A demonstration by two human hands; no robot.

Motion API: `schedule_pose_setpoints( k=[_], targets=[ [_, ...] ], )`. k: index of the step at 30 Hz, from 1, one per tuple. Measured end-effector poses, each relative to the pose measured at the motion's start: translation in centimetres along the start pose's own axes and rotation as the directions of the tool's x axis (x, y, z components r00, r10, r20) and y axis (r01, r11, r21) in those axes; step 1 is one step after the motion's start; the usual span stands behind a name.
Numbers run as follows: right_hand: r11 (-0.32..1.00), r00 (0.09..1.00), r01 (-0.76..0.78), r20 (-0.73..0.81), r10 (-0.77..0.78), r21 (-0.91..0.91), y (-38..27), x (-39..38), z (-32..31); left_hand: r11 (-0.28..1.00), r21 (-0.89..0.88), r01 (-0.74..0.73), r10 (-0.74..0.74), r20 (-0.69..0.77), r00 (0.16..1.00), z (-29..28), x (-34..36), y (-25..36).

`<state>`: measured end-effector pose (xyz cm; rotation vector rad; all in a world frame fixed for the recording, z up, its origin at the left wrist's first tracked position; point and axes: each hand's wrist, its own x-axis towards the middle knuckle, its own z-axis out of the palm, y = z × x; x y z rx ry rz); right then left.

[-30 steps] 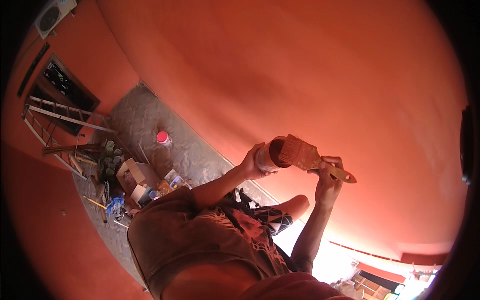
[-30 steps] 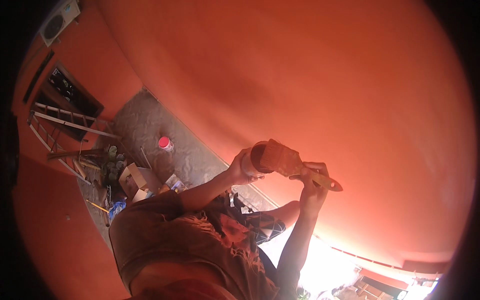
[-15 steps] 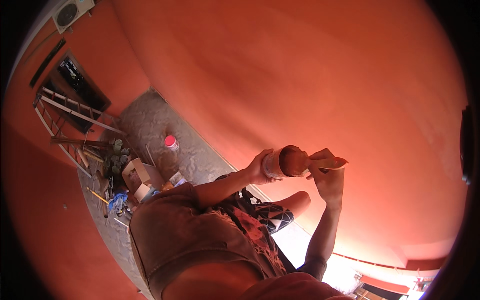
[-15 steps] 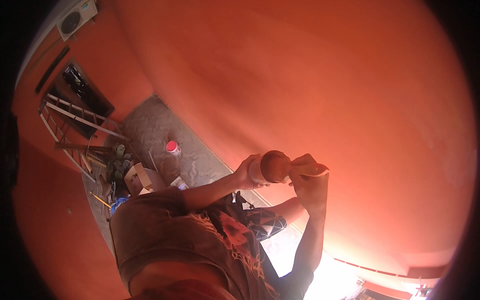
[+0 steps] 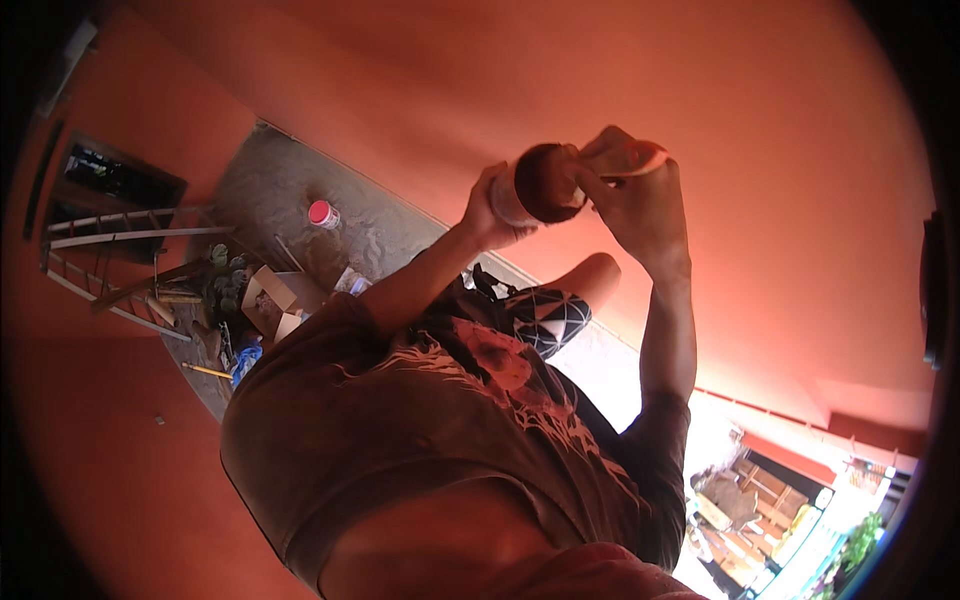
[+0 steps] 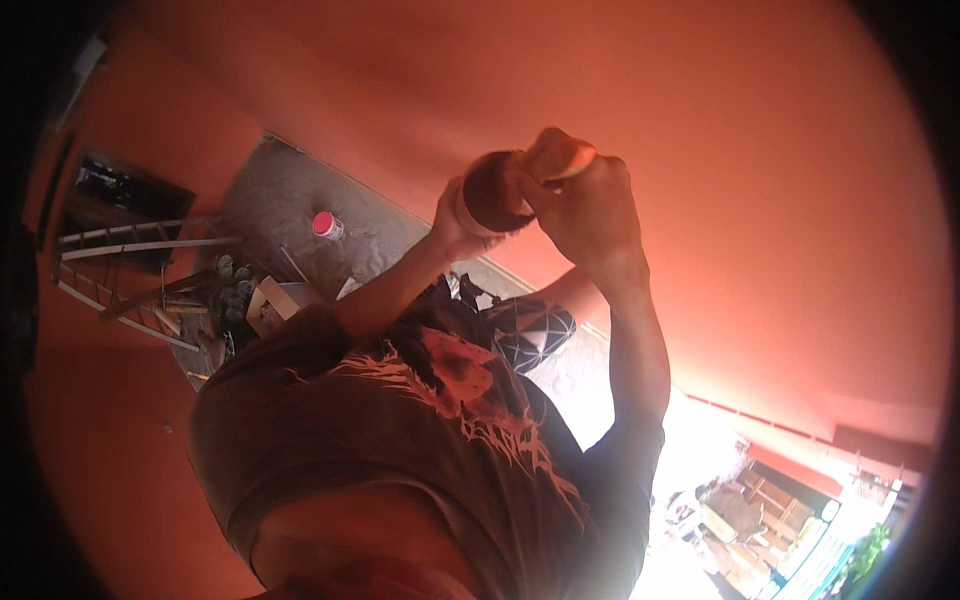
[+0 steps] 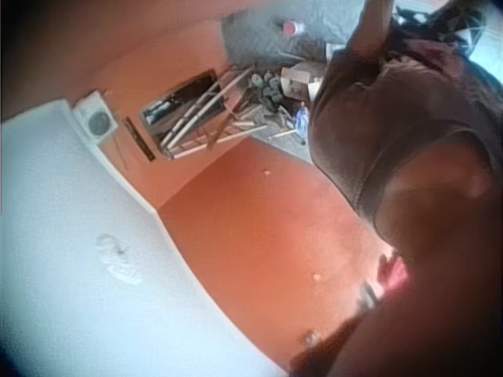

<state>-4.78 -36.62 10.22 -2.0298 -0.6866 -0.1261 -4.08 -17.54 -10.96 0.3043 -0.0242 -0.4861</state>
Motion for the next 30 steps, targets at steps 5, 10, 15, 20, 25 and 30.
schedule_pose_setpoints(
  k=[5,10,15,20,25,30],
  targets=[
    [0.996,0.999,-0.038,0.013,0.039,-0.075,0.2,-0.4,-0.2,1.000,0.018,-0.008,0.004,0.171,0.985,0.8,0.8,0.1],
    [0.952,0.991,-0.052,0.100,0.085,-0.302,0.7,-0.4,0.0,0.998,0.065,0.011,-0.017,0.094,0.995,1.9,1.1,-0.6],
    [0.946,0.980,-0.106,0.129,0.152,-0.305,0.9,-0.9,0.6,0.997,0.001,0.081,-0.080,0.099,0.992,0.0,1.7,-1.0],
    [0.963,0.987,-0.114,0.084,0.138,-0.245,2.0,-0.9,0.6,0.996,0.066,0.058,-0.060,0.026,0.998,0.2,1.7,-1.1],
    [1.000,0.998,-0.021,-0.066,0.021,0.003,1.6,-1.3,-0.5,0.999,0.045,0.015,-0.009,-0.124,0.992,2.5,1.8,-1.3],
    [0.998,0.990,0.024,-0.139,-0.017,0.050,0.0,-1.5,-2.2,1.000,0.010,-0.016,0.017,-0.132,0.991,2.8,1.9,-1.5]
  ],
)
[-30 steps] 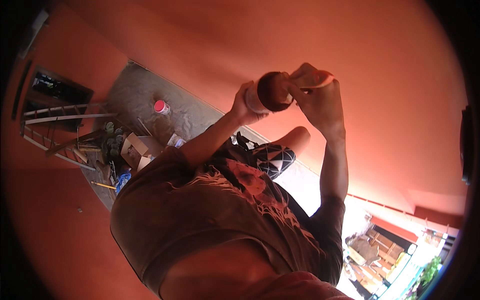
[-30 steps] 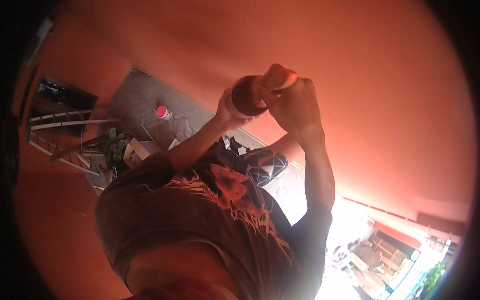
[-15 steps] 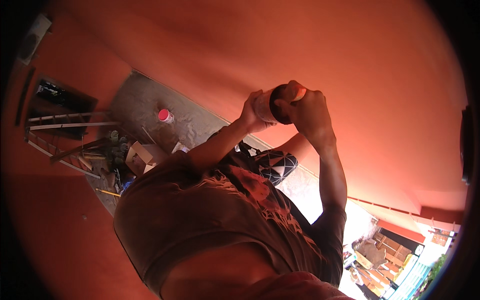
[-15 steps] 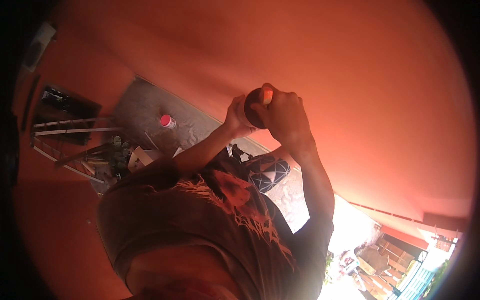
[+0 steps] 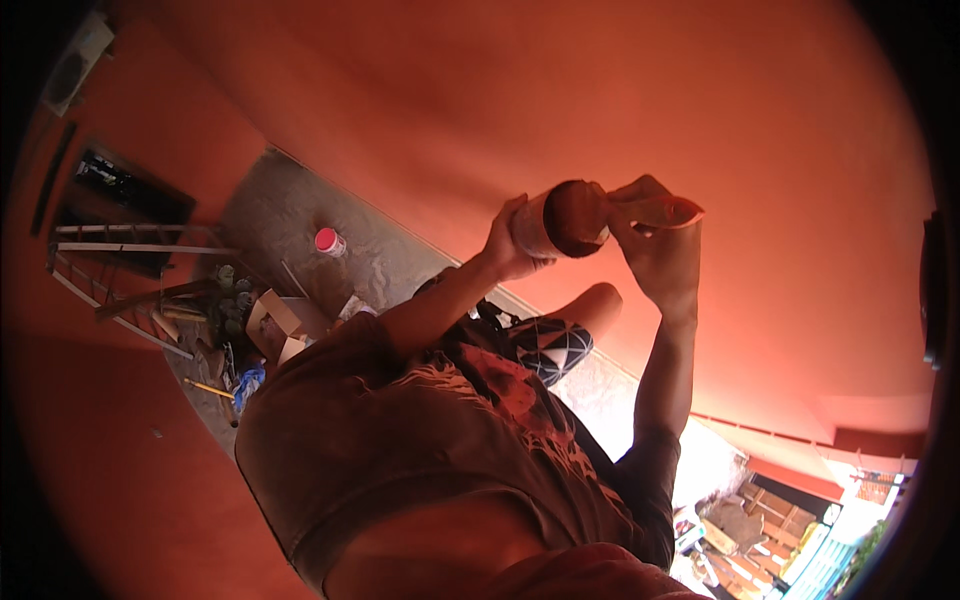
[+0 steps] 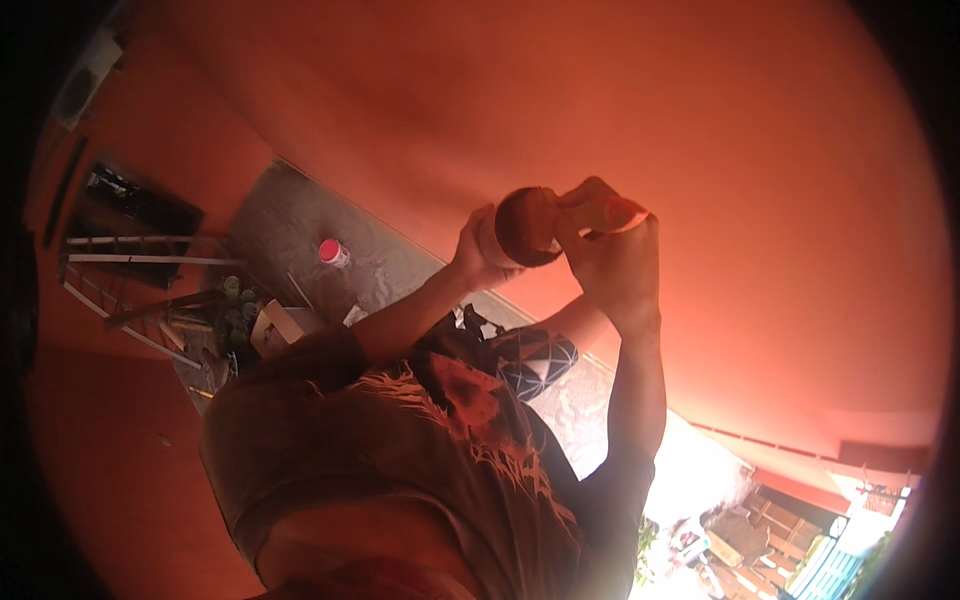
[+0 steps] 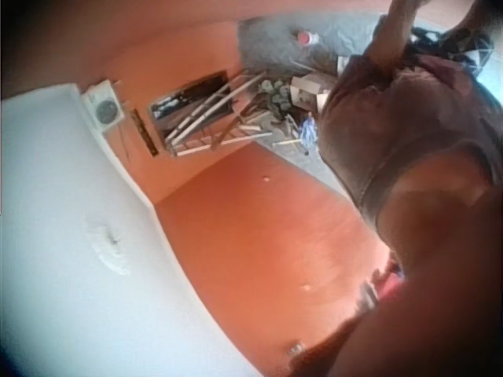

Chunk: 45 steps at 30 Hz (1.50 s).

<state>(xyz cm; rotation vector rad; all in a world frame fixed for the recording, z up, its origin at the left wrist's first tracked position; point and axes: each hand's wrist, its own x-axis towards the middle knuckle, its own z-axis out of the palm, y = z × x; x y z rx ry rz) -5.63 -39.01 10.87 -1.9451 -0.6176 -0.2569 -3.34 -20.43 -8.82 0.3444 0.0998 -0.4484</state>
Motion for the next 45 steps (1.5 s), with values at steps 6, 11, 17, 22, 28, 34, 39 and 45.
schedule_pose_setpoints(
  k=[6,11,17,22,28,34,39,45],
  targets=[
    [0.999,0.998,0.039,0.049,-0.040,0.018,-0.4,-0.8,-0.4,1.000,-0.003,0.007,-0.006,0.308,0.951,-1.9,-0.5,0.8],
    [0.901,0.938,0.347,0.097,-0.333,-0.261,0.3,-1.5,-0.2,0.991,0.134,-0.015,-0.020,0.256,0.967,-1.6,-0.9,0.9],
    [0.708,0.858,0.490,0.136,-0.496,-0.510,0.1,-2.1,0.9,0.998,0.056,0.008,-0.024,0.283,0.959,-1.8,-0.5,0.9],
    [0.697,0.849,0.450,0.025,-0.528,-0.559,1.2,-2.3,1.3,0.999,0.032,-0.008,0.000,0.251,0.968,-0.3,-0.8,0.7],
    [0.801,0.872,0.461,0.029,-0.488,-0.382,0.4,-1.5,-0.8,0.997,0.075,-0.010,-0.008,0.229,0.973,0.4,-1.2,0.5],
    [0.925,0.890,0.380,0.269,-0.369,0.009,-0.4,0.2,-4.2,0.993,0.117,0.022,-0.042,0.173,0.984,0.9,-2.3,0.6],
    [0.901,0.746,0.407,0.625,-0.231,-0.153,-1.4,1.8,-4.7,0.988,0.149,0.037,-0.060,0.151,0.987,1.0,-2.3,0.5],
    [0.883,0.528,0.312,0.837,0.146,-0.351,-5.5,4.4,-4.2,0.985,0.165,0.039,-0.057,0.104,0.993,1.3,-2.1,0.1]
  ],
)
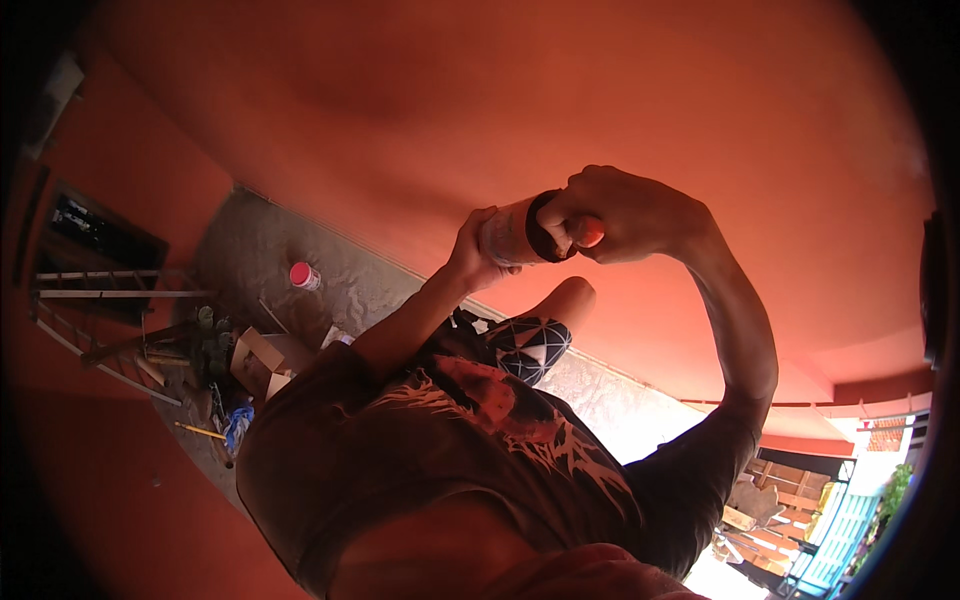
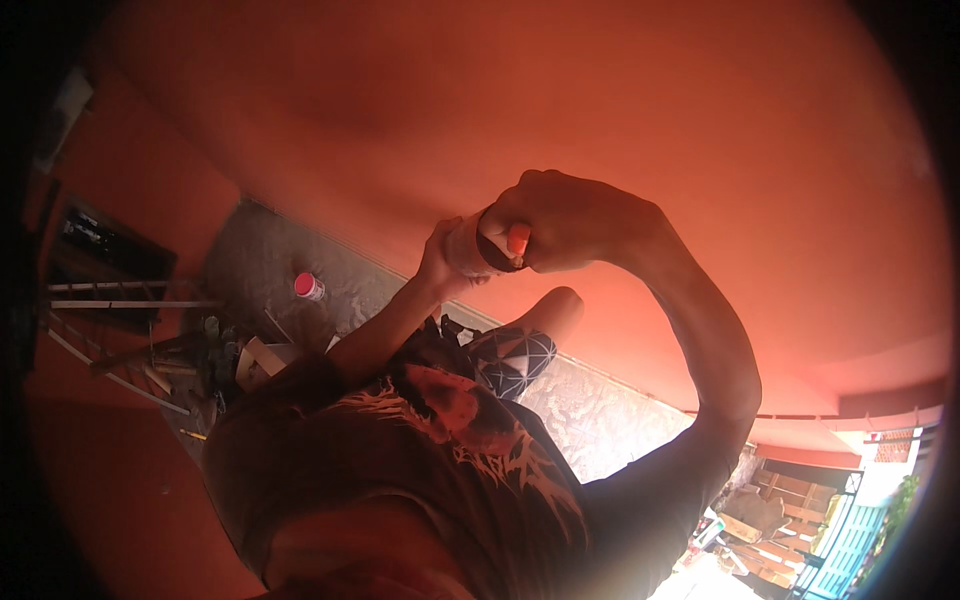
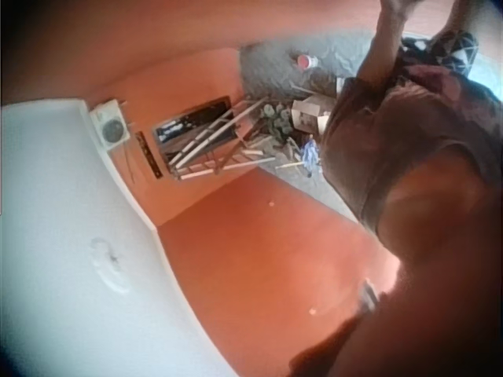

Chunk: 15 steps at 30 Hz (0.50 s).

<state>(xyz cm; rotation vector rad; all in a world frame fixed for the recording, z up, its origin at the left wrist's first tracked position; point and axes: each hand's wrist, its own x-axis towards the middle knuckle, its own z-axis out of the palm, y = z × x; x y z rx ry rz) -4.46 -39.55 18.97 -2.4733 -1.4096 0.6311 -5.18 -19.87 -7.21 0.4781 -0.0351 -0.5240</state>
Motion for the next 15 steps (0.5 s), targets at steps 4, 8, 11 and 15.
schedule_pose_setpoints(
  k=[4,8,11,15],
  targets=[
    [0.999,1.000,0.019,-0.003,-0.019,0.037,-0.3,0.5,-0.8,1.000,0.019,-0.018,0.017,0.029,0.999,-0.2,-0.2,0.1],
    [0.991,0.995,-0.066,0.070,0.074,-0.118,-2.2,0.7,-1.2,1.000,-0.027,0.011,-0.011,-0.015,1.000,-0.3,-0.2,-0.9],
    [0.984,0.990,-0.084,0.104,0.100,-0.155,-2.6,0.7,-1.8,1.000,0.011,0.007,-0.006,-0.048,0.999,0.6,-0.4,-0.8],
    [0.999,1.000,0.000,0.029,-0.002,0.053,-2.3,0.4,-3.1,1.000,0.017,0.025,-0.026,0.042,0.999,-0.6,-0.5,-0.3]
  ],
)
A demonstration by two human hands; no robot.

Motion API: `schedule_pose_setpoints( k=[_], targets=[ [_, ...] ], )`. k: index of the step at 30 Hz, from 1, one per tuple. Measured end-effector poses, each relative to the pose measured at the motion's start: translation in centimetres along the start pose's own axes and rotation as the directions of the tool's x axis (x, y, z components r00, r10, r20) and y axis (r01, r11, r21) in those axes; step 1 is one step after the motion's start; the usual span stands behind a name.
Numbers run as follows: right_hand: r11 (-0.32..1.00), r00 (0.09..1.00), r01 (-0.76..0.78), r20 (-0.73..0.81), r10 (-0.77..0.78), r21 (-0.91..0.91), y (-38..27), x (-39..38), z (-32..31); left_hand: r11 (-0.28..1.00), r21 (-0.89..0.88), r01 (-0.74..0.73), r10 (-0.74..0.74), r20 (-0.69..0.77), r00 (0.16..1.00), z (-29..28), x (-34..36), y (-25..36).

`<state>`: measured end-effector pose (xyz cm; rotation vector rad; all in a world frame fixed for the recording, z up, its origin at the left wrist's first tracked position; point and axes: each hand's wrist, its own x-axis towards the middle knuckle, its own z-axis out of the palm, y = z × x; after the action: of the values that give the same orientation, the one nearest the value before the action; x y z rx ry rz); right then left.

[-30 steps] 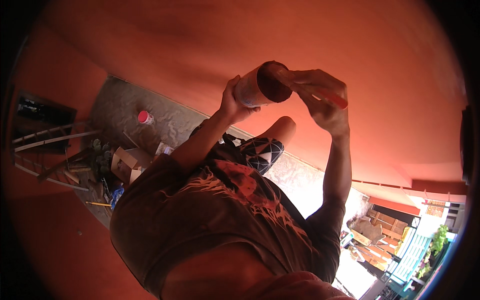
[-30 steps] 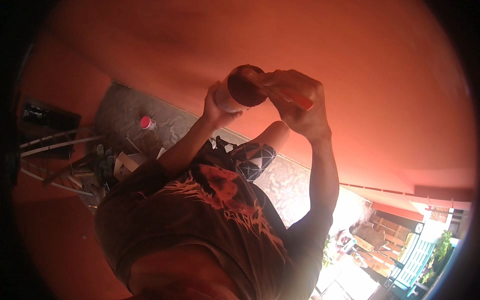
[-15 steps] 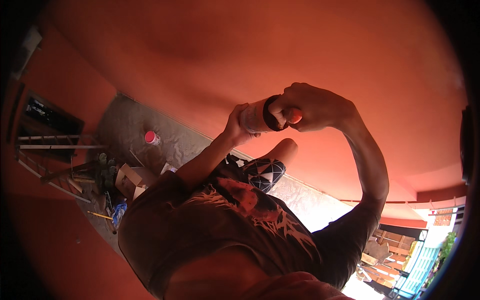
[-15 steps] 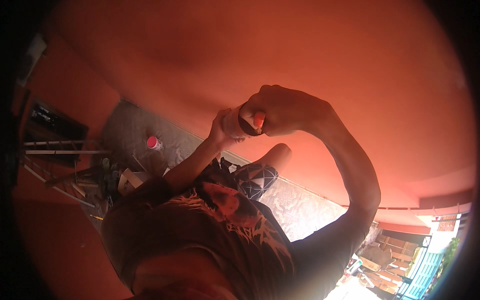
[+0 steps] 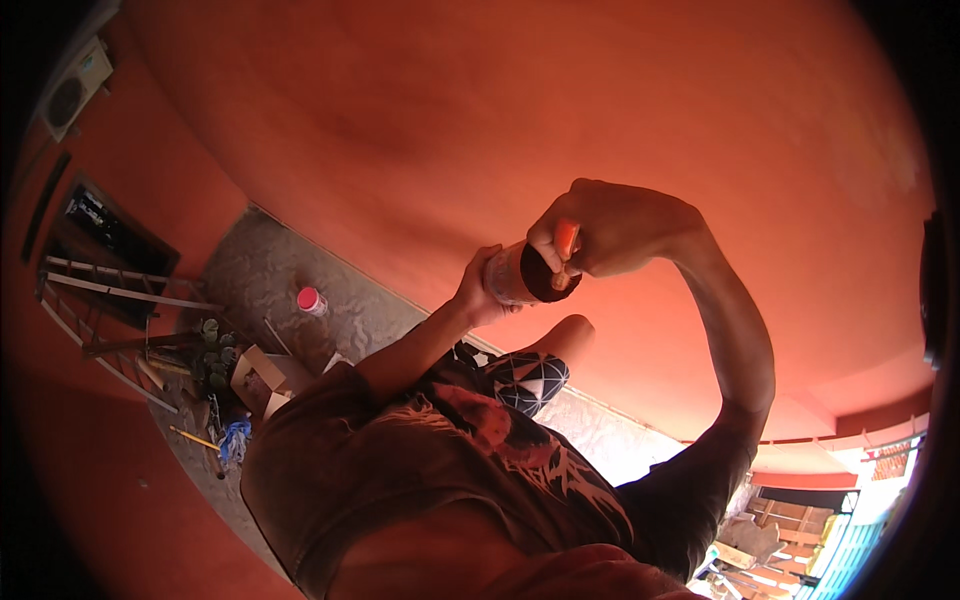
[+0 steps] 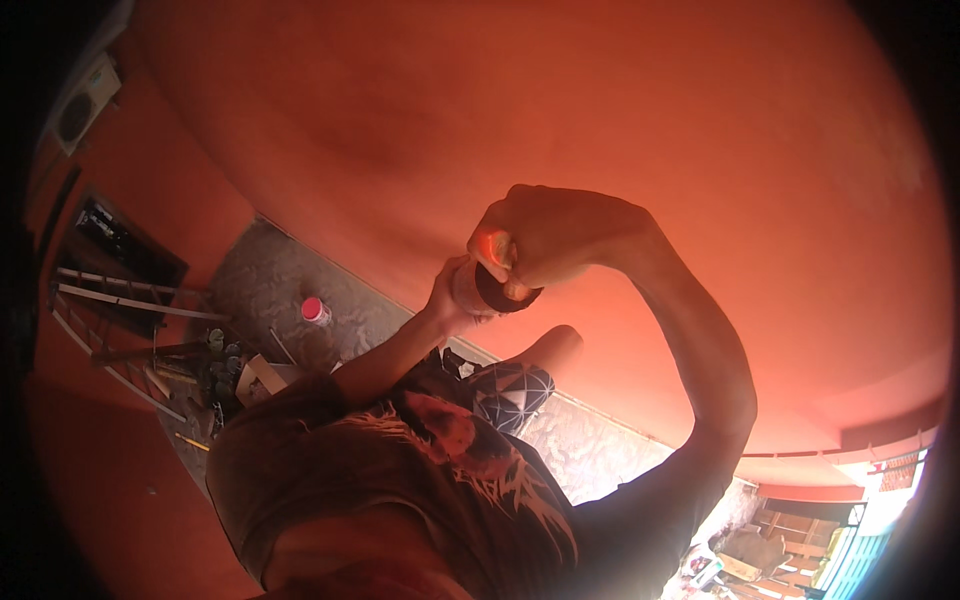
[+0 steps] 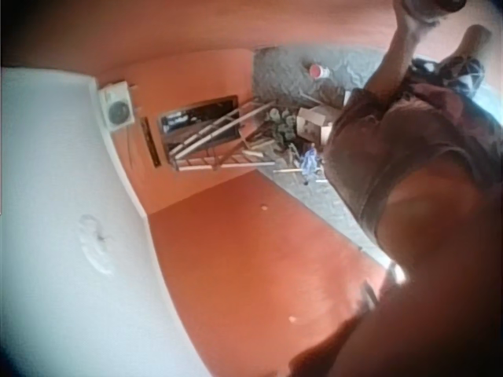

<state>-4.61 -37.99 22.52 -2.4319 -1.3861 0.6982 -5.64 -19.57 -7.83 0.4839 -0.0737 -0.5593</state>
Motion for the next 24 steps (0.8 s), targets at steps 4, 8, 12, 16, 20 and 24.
schedule_pose_setpoints(
  k=[4,8,12,16,20,24],
  targets=[
    [0.937,0.921,0.247,-0.360,-0.148,0.248,4.3,-0.8,1.2,0.998,-0.053,0.020,-0.023,-0.059,0.998,1.4,0.0,0.5],
    [0.668,0.799,0.377,-0.591,0.116,0.642,7.1,-0.8,4.8,0.996,-0.089,-0.001,0.000,-0.011,1.000,0.3,0.6,1.1],
    [0.377,0.604,0.607,-0.714,0.353,0.700,10.6,0.7,9.5,0.996,-0.090,-0.027,0.029,0.012,1.000,0.4,1.0,2.3],
    [0.029,0.496,0.802,-0.693,0.523,0.596,11.6,3.2,13.3,0.993,-0.103,-0.048,0.050,0.022,0.998,0.2,0.8,3.2],
    [-0.204,0.448,0.874,-0.566,0.693,0.441,11.5,6.4,15.9,0.990,-0.131,-0.051,0.054,0.015,0.998,0.6,1.1,4.0],
    [-0.417,0.516,0.856,-0.536,0.668,0.305,13.1,9.5,17.8,0.992,-0.113,-0.055,0.064,0.082,0.995,-1.4,1.6,5.4]
  ],
)
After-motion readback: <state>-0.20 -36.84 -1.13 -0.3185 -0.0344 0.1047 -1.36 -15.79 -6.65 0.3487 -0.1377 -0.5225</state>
